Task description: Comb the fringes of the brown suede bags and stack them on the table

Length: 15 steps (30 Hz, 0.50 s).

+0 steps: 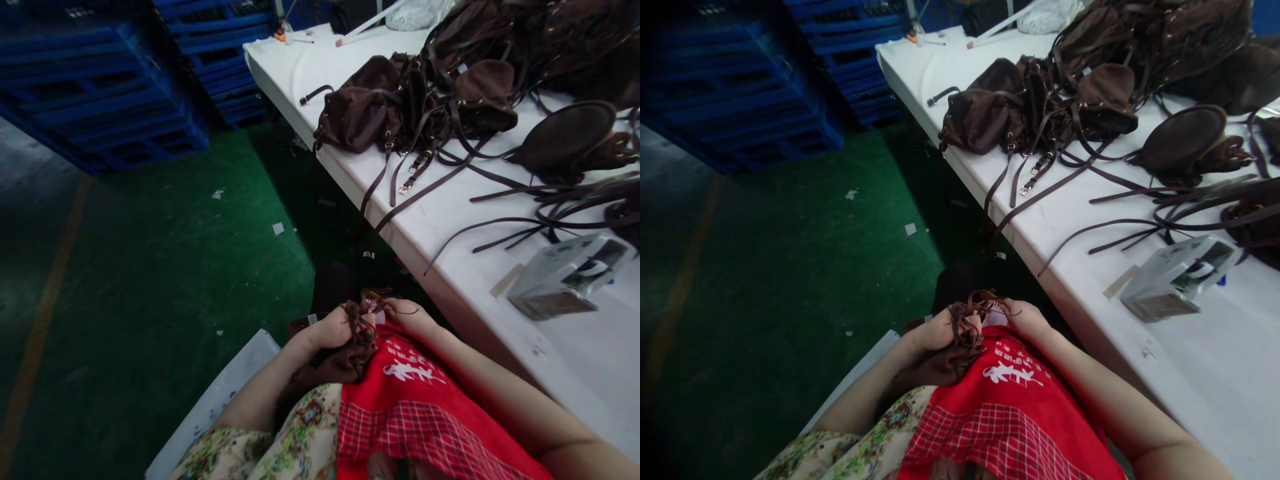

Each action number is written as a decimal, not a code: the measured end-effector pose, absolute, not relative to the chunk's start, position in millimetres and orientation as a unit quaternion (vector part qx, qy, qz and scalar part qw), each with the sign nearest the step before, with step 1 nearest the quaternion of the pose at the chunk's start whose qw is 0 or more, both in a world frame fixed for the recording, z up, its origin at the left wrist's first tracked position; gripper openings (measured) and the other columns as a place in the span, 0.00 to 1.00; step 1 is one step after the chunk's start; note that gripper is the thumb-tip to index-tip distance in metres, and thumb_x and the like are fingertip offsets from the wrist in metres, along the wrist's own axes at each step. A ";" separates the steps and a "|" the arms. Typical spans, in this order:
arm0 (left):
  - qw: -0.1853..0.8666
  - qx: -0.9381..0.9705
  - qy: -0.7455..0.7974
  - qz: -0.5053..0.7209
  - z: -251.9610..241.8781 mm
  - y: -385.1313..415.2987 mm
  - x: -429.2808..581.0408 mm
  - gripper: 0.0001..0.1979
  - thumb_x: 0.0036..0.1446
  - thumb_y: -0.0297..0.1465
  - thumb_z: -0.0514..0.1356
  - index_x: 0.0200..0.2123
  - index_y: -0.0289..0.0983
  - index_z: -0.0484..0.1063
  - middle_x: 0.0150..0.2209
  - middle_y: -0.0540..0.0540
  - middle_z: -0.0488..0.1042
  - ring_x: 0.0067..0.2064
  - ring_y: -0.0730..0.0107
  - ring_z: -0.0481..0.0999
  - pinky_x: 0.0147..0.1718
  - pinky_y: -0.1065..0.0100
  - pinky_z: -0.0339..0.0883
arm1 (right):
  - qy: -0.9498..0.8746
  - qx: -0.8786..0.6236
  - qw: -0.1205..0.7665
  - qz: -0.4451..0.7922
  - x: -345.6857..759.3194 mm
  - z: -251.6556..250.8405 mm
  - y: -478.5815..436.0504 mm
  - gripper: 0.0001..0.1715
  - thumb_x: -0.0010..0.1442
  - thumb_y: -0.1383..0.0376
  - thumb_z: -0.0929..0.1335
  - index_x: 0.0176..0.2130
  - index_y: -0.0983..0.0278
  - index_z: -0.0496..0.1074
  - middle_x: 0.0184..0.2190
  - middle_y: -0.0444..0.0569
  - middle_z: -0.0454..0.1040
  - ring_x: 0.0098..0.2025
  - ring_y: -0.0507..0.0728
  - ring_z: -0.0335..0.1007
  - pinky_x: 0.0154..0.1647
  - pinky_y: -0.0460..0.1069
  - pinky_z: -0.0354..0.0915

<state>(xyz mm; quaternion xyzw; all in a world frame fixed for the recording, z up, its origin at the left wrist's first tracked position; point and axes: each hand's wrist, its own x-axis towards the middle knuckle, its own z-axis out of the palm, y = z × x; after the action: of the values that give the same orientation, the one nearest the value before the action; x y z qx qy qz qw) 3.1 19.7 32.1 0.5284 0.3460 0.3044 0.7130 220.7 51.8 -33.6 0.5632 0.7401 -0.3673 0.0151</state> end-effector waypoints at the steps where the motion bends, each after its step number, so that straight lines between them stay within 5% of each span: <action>1: 0.717 0.494 0.369 0.325 28.0 20.9 2.2 0.16 0.54 0.40 0.59 0.24 0.33 0.74 0.25 0.44 0.74 0.28 0.70 0.71 0.33 0.68 0.65 | 0.716 0.576 -0.014 -0.394 225.3 -35.8 55.5 0.17 0.63 0.56 0.60 0.34 0.62 0.72 0.29 0.49 0.77 0.33 0.56 0.73 0.33 0.47 0.64; 4: 0.734 0.330 0.437 0.401 16.2 28.4 0.4 0.17 0.53 0.41 0.59 0.22 0.32 0.72 0.22 0.45 0.73 0.26 0.70 0.71 0.31 0.69 0.65 | 0.640 0.598 -0.145 -0.460 234.1 -30.3 64.7 0.16 0.55 0.54 0.68 0.38 0.63 0.69 0.33 0.49 0.77 0.33 0.56 0.73 0.35 0.48 0.67; 8: 0.744 0.135 0.459 0.467 9.0 41.5 -2.0 0.13 0.51 0.38 0.61 0.23 0.34 0.69 0.22 0.47 0.72 0.25 0.71 0.72 0.28 0.70 0.66 | 0.556 0.572 -0.288 -0.530 228.0 2.5 64.3 0.25 0.45 0.60 0.74 0.42 0.63 0.66 0.39 0.49 0.76 0.32 0.53 0.72 0.33 0.47 0.69; 12: 0.730 0.051 0.474 0.490 7.1 48.3 -0.7 0.12 0.51 0.36 0.61 0.23 0.34 0.67 0.21 0.49 0.71 0.24 0.73 0.71 0.27 0.71 0.65 | 0.505 0.497 -0.220 -0.670 206.9 35.2 51.6 0.25 0.47 0.60 0.74 0.43 0.64 0.67 0.28 0.42 0.74 0.14 0.44 0.55 0.12 0.42 0.54; 15: 0.713 0.055 0.485 0.504 4.3 47.8 -0.8 0.13 0.50 0.37 0.62 0.23 0.34 0.66 0.21 0.49 0.71 0.24 0.73 0.71 0.27 0.71 0.65 | 0.489 0.478 -0.170 -0.709 193.8 41.1 44.8 0.23 0.50 0.59 0.72 0.43 0.66 0.67 0.16 0.35 0.63 0.12 0.44 0.51 0.10 0.41 0.48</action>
<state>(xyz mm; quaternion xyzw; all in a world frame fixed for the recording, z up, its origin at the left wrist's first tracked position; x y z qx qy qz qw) -0.8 47.8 4.3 0.0551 0.4848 0.5037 0.7129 193.8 44.8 41.1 0.4783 0.4891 -0.7093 -0.1701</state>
